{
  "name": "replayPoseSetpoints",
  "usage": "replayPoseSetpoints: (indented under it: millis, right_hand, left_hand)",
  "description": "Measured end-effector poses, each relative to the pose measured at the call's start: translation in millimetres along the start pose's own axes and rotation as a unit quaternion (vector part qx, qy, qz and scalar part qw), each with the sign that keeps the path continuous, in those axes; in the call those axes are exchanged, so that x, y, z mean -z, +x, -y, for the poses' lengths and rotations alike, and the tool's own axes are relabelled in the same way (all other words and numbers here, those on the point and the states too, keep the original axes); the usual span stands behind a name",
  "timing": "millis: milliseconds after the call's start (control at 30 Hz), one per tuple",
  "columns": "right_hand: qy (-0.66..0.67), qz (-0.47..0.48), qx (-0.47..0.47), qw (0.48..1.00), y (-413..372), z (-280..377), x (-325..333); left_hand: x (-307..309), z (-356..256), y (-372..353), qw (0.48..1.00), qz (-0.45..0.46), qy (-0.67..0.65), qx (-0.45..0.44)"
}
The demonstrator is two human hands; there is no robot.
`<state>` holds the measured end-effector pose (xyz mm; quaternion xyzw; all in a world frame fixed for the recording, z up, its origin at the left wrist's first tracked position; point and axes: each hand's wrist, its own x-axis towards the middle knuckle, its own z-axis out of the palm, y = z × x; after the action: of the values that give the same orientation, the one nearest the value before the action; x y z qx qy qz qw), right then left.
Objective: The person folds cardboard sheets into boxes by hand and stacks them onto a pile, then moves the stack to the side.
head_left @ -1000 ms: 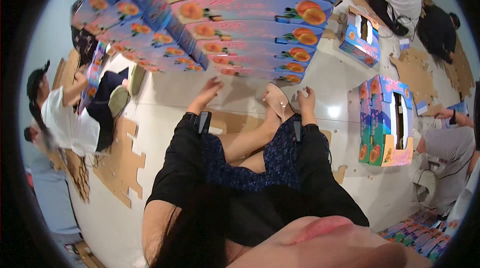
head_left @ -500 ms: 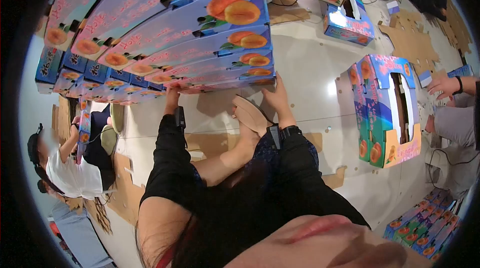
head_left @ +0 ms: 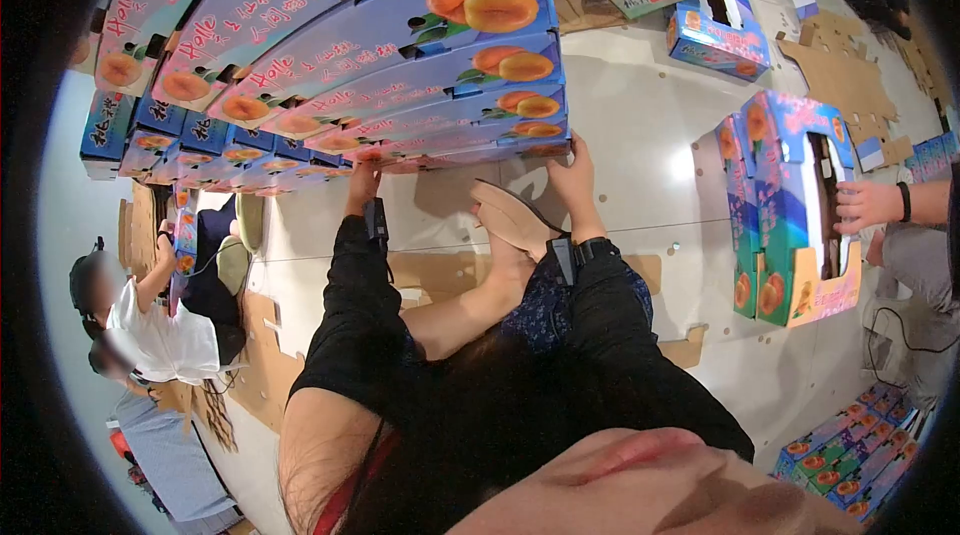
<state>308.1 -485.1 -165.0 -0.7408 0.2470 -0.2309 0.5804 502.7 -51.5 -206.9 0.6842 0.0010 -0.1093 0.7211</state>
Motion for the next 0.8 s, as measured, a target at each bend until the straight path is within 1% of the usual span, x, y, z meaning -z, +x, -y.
replayPoseSetpoints:
  millis: [100,200,233,333,433,500,533,567,667,700,733,800]
  right_hand:
    - [0.022,-0.011,-0.011,1.0,-1.2,6.1,3.4]
    - [0.002,-0.05,-0.013,0.999,-5.5,12.1,2.9]
    - [-0.008,-0.06,-0.023,0.998,-7.5,17.2,5.1]
    - [-0.046,-0.085,-0.054,0.994,-13.3,28.7,13.8]
    - [-0.115,-0.086,-0.082,0.986,-16.0,34.1,28.8]
    - [-0.184,-0.072,-0.096,0.975,-18.8,36.4,40.8]
    - [-0.187,-0.069,-0.104,0.974,-21.2,34.5,46.0]
    - [-0.188,-0.067,-0.113,0.973,-24.7,33.1,50.6]
    - [-0.202,-0.049,-0.154,0.966,-33.0,37.4,68.4]
    - [-0.207,-0.04,-0.169,0.963,-35.3,39.1,76.2]
    - [-0.188,-0.036,-0.164,0.968,-37.2,33.8,83.7]
    - [-0.151,-0.025,-0.154,0.976,-43.4,29.7,95.6]
  left_hand:
    - [10.4,4.6,12.6,0.992,0.034,0.114,-0.037]
    - [17.3,3.8,25.4,0.99,0.135,-0.029,0.013]
    - [9.6,0.5,20.4,0.994,0.087,-0.035,0.049]
    - [0.5,-7.4,17.6,0.991,0.129,0.03,-0.017]
    - [-6.1,-16.4,19.0,0.991,0.128,0.019,0.039]
    - [-17.5,-31.7,19.2,0.988,0.135,0.043,0.056]
    - [-20.3,-31.2,25.3,0.987,0.14,0.056,0.064]
    - [-23.6,-32.1,32.2,0.951,0.17,0.258,0.004]
    - [-38.2,-41.2,37.7,0.96,0.19,0.203,0.02]
    - [-39.6,-37.2,45.2,0.939,0.217,0.265,-0.024]
    - [-40.8,-30.6,52.9,0.912,0.242,0.324,-0.068]
    - [-46.6,-25.7,65.1,0.915,0.243,0.319,-0.049]
